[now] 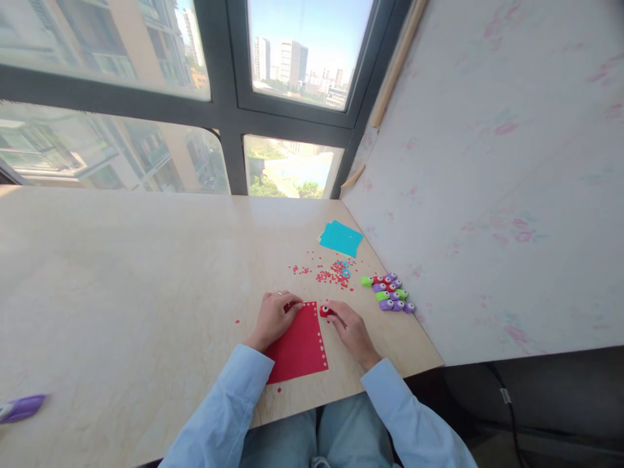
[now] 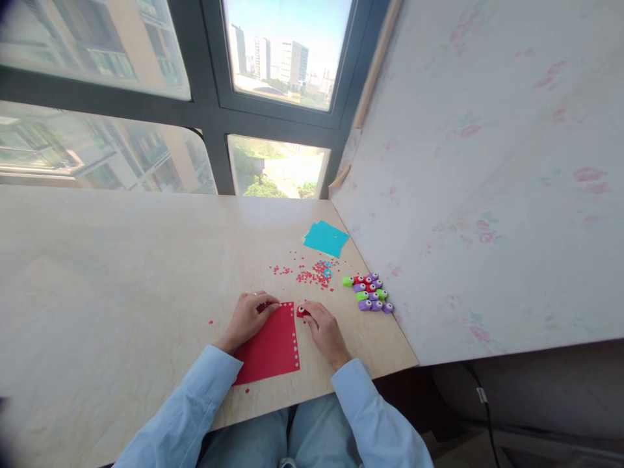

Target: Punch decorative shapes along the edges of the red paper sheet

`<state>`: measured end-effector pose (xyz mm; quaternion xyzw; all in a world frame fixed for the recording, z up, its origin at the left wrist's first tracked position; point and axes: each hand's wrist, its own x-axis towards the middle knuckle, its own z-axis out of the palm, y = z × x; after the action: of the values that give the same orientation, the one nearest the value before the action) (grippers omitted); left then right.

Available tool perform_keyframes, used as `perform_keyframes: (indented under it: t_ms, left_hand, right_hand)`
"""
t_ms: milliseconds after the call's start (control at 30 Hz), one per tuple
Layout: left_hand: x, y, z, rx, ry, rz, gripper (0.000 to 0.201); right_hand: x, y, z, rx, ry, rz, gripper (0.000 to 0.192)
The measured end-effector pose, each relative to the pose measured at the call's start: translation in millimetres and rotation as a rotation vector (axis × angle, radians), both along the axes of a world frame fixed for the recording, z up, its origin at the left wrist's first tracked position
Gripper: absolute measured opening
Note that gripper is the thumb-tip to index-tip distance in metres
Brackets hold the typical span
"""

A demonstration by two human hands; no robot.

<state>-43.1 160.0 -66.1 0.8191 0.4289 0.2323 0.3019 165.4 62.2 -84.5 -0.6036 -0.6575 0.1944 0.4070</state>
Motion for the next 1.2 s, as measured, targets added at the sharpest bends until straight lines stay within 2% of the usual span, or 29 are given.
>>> perform_keyframes:
  t_ms: [100,233,400,700,800,1000,1200]
  left_hand:
    - [0.9,-0.3,-0.9,-0.012,-0.018,0.022,0.018]
    - [2.1,0.1,-3.6,-0.041,-0.049,0.063,0.015]
    - [2.9,2.7,-9.0,-0.086,-0.143,0.073,0.013]
    - [0.3,6.7,-11.4,-0.267,-0.392,0.086,0.014]
    - [-0.6,6.6,-10.3,-0.247,-0.352,0.069,0.012]
    - [0.5,3.6,-4.1,-0.111,-0.158,0.034,0.013]
    - [1.0,2.3,-3.1,-0.094,-0.089,0.037,0.013]
  right_hand:
    - [-1.2,3.1,-0.7,-0.023,0.004,0.023,0.033]
    - [0.6,6.5,-11.6,-0.056,0.042,0.016,0.036]
    - [3.0,9.4,-24.3,0.015,0.01,-0.01,0.04]
    - [-2.1,6.3,-21.2,0.05,-0.029,-0.043,0.031]
    - [-2.2,5.5,-21.4,0.018,0.01,-0.043,0.031]
    - [0.7,4.5,-24.2,-0.063,0.124,-0.042,0.032]
    - [3.2,3.9,-25.1,-0.094,0.14,-0.043,0.034]
